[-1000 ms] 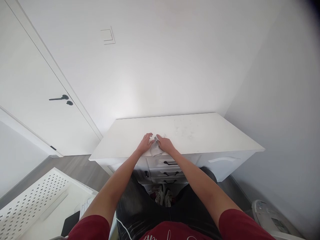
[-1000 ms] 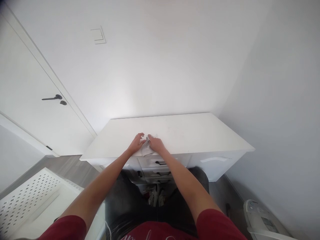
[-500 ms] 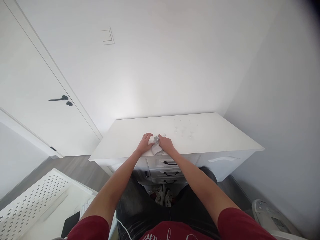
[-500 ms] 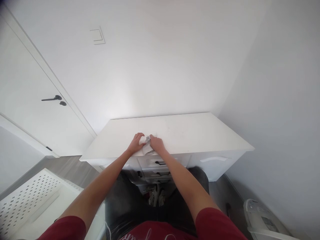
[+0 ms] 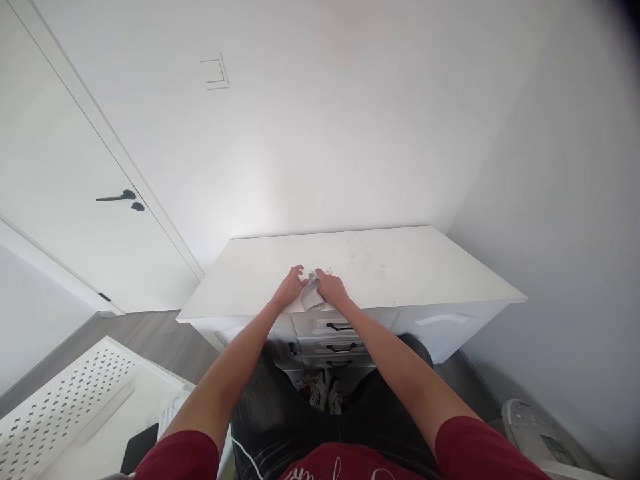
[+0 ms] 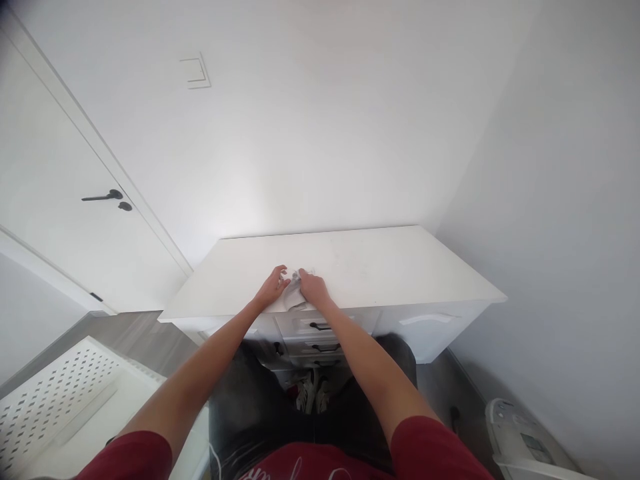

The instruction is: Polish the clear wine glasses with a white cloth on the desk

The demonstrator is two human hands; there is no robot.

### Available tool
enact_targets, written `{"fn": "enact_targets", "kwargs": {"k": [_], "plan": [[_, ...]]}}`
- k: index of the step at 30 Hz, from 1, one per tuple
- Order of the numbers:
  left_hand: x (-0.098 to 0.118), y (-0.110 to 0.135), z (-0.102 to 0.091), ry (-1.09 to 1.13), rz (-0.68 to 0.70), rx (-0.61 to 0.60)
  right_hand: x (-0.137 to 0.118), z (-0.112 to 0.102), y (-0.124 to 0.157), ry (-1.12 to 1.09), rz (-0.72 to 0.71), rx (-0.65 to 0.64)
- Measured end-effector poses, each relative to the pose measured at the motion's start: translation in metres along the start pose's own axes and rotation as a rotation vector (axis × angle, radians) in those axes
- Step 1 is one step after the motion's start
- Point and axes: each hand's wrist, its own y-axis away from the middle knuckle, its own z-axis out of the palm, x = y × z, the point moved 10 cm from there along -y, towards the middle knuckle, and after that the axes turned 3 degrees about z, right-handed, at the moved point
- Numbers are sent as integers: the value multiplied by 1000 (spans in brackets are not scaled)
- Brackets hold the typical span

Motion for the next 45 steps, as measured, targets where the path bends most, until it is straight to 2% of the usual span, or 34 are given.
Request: {"fn": "enact_targets", "kwargs": {"k": [4,7,9,14,16,21,24,28,38,42,45], "plan": [[4,0,0,-8,67,19,-19,-5,7,-75,-186,-8],[3,0,0,-4,75,28,-23,-6,9,-81,-225,-1],[3,0,0,-10,71,22,-19,-4,6,-60,-174,2],[9,-1,1,-21,92,-2,5,1,-1,34,72,-7],[13,0,0,-18,116,-5,6,-1,0,34,81,4],[16,1,-5,-5,126,25,-18,-7,8,-59,-170,-1],[14,1,-5,7,115,32,-23,-7,10,-69,-226,-9],[11,1,-3,-5,104,27,-17,-4,5,-49,-156,4],[2,-1,2,-1,57,23,16,3,-4,86,182,7],[-2,-1,0,-2,-9,32,20,2,-3,98,209,2],[-2,0,-3,-3,-57,22,11,2,-3,81,128,-4]]}}
